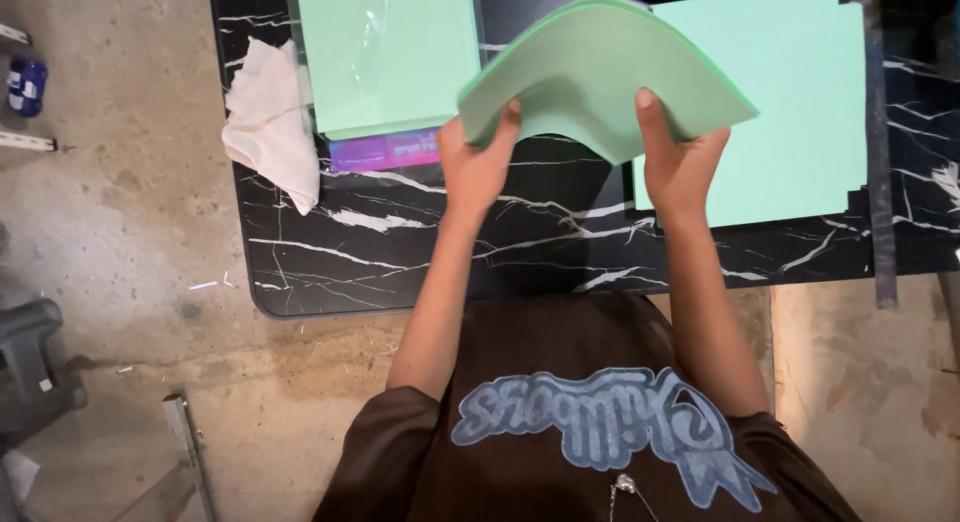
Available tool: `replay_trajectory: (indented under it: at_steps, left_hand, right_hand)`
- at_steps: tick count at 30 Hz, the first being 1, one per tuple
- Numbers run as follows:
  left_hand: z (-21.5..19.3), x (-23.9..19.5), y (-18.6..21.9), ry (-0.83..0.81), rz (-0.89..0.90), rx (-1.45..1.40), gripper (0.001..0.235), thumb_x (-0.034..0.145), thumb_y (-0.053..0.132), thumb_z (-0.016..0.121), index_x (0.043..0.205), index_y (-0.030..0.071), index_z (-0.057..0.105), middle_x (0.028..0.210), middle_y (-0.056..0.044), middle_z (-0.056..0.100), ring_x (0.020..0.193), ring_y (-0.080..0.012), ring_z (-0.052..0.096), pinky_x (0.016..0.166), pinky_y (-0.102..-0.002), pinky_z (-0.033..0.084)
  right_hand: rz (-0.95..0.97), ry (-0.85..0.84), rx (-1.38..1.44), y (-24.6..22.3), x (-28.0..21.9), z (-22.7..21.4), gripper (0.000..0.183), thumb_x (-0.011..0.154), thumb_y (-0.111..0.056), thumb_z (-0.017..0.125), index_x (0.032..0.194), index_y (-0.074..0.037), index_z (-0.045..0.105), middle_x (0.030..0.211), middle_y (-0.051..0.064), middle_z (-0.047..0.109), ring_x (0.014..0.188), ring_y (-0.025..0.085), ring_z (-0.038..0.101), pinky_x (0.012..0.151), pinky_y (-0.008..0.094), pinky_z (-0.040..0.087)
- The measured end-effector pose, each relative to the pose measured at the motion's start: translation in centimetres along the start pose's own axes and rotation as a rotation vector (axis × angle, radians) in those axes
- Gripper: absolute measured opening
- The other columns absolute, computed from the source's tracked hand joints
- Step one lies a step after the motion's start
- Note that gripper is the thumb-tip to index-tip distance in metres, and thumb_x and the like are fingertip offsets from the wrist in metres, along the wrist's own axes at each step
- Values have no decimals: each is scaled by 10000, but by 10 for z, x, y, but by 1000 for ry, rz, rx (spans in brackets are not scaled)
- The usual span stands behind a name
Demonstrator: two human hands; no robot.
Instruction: The person stacks light green sheets of paper on a black marble-patterned table. They then fold a single sheet in half and use a metal ruler to press down and sharpen the crease.
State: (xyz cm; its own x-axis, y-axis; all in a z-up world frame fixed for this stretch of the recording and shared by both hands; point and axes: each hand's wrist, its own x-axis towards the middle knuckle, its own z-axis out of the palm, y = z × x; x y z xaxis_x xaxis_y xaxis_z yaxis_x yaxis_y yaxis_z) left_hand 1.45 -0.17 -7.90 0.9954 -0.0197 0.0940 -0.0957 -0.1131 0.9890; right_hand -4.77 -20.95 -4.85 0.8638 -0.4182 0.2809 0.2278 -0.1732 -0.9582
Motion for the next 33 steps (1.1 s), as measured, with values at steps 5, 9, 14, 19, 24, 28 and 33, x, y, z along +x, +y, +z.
replay_trajectory:
  at_steps: [5, 9, 14, 19, 24, 28, 33]
  left_hand:
    - [2, 0, -17, 12, -25, -38, 211, 952, 213, 749, 979, 4, 760, 759, -16, 708, 718, -77, 607, 654, -271, 500]
    - [-3, -5, -61, 1, -10, 62, 179, 914, 175, 772, 992, 15, 753, 845, -75, 771, 779, -129, 694, 710, -304, 552]
    - [-3, -22, -118, -40, 31, 144, 232, 883, 163, 762, 1065, 21, 742, 965, -136, 785, 895, -211, 760, 801, -349, 581]
    - [-9, -16, -127, -45, -29, 233, 280, 910, 207, 765, 1096, 1, 731, 966, -157, 781, 902, -249, 768, 789, -372, 586]
    - [-41, -31, -102, -388, -469, 200, 340, 940, 253, 691, 1084, -48, 755, 792, -195, 790, 567, -202, 728, 482, -304, 567]
    - [-58, -49, -93, -613, -609, 241, 337, 921, 248, 679, 1077, -49, 711, 792, -174, 785, 539, -174, 737, 451, -280, 574]
    - [-64, -74, -93, -733, -815, 354, 395, 884, 317, 709, 1081, -25, 711, 782, -133, 746, 586, -215, 743, 491, -314, 598]
  right_hand:
    - [11, 35, -45, 18, -10, 4, 332, 1045, -251, 776, 1158, 47, 681, 1083, 52, 703, 1006, 129, 615, 923, 296, 511]
    - [103, -2, -98, 50, -21, 2, 317, 1016, -245, 781, 1141, 35, 698, 1069, 57, 714, 987, 135, 638, 894, 299, 526]
    - [177, -152, -293, 120, -42, -1, 286, 1011, -212, 752, 1143, 34, 691, 1058, 105, 719, 969, 209, 665, 863, 339, 538]
    - [-145, -185, -379, 133, -67, -1, 224, 1072, -150, 682, 1186, 43, 682, 1109, 199, 719, 1020, 332, 687, 909, 428, 525]
    - [690, -445, -624, 88, -60, -20, 349, 1048, -347, 634, 1147, -27, 730, 925, 226, 750, 817, 327, 692, 715, 408, 536]
    - [745, -682, -618, 109, -69, -50, 373, 959, -361, 629, 1172, -68, 718, 1025, 140, 769, 896, 218, 738, 759, 353, 582]
    - [892, -785, -575, 111, -82, -53, 431, 902, -321, 688, 1218, -29, 682, 1106, 174, 758, 978, 282, 721, 884, 436, 579]
